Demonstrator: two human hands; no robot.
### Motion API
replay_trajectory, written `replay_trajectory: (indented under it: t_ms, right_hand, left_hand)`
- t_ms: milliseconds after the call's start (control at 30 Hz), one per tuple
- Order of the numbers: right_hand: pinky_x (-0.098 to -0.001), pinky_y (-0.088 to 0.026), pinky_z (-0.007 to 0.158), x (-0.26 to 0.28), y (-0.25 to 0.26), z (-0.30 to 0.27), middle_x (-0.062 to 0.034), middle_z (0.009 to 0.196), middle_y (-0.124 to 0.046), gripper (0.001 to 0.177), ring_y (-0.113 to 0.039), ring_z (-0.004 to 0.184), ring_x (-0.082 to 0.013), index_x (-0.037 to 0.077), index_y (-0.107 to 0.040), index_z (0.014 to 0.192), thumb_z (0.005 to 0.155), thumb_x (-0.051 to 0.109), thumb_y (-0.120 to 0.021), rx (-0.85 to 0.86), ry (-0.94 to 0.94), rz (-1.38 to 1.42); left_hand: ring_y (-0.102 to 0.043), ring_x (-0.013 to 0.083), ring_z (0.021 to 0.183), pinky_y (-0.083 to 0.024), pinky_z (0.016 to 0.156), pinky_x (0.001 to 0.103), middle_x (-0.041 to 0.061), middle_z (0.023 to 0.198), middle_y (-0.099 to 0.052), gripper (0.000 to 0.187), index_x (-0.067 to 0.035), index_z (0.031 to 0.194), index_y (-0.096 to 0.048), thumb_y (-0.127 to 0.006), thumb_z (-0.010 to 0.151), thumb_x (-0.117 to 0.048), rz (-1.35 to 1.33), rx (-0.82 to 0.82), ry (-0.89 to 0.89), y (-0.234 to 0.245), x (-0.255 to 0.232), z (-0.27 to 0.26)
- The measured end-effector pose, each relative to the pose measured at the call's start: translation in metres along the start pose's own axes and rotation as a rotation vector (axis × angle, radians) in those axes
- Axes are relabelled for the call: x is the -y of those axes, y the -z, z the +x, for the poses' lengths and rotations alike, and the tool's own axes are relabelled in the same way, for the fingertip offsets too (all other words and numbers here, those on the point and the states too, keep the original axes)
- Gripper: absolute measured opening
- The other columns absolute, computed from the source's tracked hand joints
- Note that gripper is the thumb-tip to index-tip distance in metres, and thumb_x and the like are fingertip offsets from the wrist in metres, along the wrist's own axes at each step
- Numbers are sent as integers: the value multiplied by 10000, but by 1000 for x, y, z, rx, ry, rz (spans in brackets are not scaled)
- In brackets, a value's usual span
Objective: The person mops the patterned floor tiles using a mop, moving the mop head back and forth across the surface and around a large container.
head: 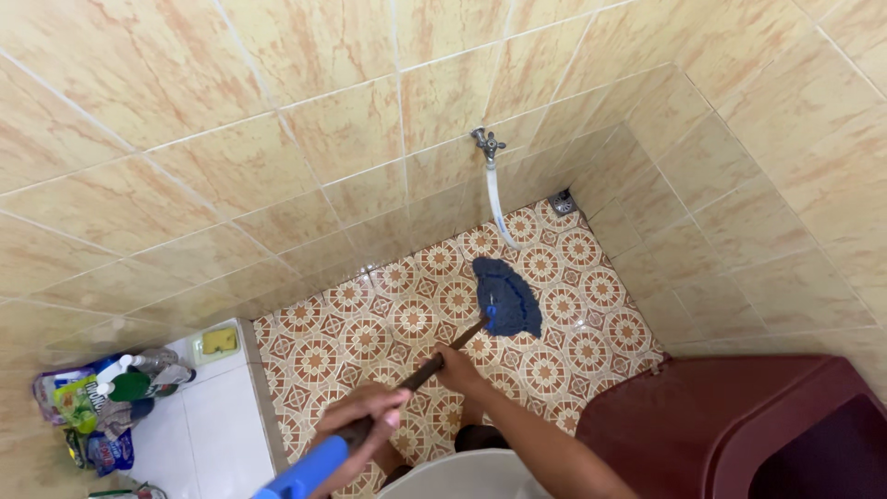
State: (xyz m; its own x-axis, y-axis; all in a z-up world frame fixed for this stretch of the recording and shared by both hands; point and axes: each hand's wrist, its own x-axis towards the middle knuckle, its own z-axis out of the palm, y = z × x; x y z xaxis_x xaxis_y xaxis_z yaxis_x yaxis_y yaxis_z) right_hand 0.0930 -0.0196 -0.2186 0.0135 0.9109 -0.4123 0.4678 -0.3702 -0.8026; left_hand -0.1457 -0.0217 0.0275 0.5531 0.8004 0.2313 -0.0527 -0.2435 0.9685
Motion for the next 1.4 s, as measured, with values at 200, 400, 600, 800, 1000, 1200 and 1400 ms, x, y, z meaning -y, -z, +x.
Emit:
replay_trajectory:
  t_ms: [200, 400, 600, 800, 1000, 1200, 1400]
  right_hand:
    - [-326, -582, 845, -12, -10, 0, -95, 1006, -781, 91, -759, 1040, -193, 62, -549, 932, 921, -9, -606, -230, 109, 326]
    - [-345, -572, 818, -38, 28, 4, -77, 979, -782, 160, -757, 993, -219, 85, -559, 961, 884, -48, -603, -333, 81, 275]
    - [-404, -566, 750, -72, 98, 17, -78, 883, -764, 142, -743, 899, -314, 164, -609, 972, 888, 100, -705, -416, 33, -26]
    - [-487, -549, 794, -107, 167, 24, -179, 945, -679, 331, -674, 923, -428, 282, -605, 1154, 876, 302, -782, -441, -178, -367]
    - [-541, -543, 848, -124, 212, 4, -214, 1198, -576, 585, -634, 1027, -472, 330, -484, 1388, 861, 272, -733, -322, -274, -542]
    - [-531, -527, 875, -119, 200, -8, -209, 1154, -607, 468, -634, 1040, -466, 301, -537, 1326, 906, 318, -743, -257, -173, -518]
    - [-485, -535, 843, -92, 157, -3, -169, 1064, -642, 415, -659, 984, -407, 232, -579, 1219, 852, 248, -771, -246, -114, -372]
  left_hand:
    - [-671, 148, 711, -571, 637, 309, 28, 817, -705, 265, -124, 1176, -752, -686, 936, -33, -35, 93, 33, -1, 8, 6]
    - [-655, 168, 757, -518, 659, 314, 75, 861, -681, 284, -80, 1141, -743, -691, 901, 64, -80, 160, -34, -35, 28, 33]
    - [-663, 192, 802, -515, 699, 313, 97, 904, -681, 217, -35, 1092, -712, -674, 919, 90, -150, 170, -18, -89, 48, 69]
    - [-605, 202, 807, -461, 744, 336, 59, 908, -660, 181, -65, 1062, -742, -698, 942, 63, -153, 212, 36, -151, 75, 97]
    - [-529, 181, 847, -423, 795, 331, 13, 844, -606, 253, -104, 1095, -760, -699, 922, 69, -221, 290, 3, -195, 91, 97]
    - [-489, 185, 810, -395, 775, 314, 13, 797, -558, 306, -101, 1155, -755, -690, 913, 76, -185, 353, 49, -171, 59, 85]
    - [-486, 178, 765, -399, 732, 315, 23, 759, -504, 183, -88, 1080, -760, -738, 948, 38, -86, 291, 45, -118, 30, 60]
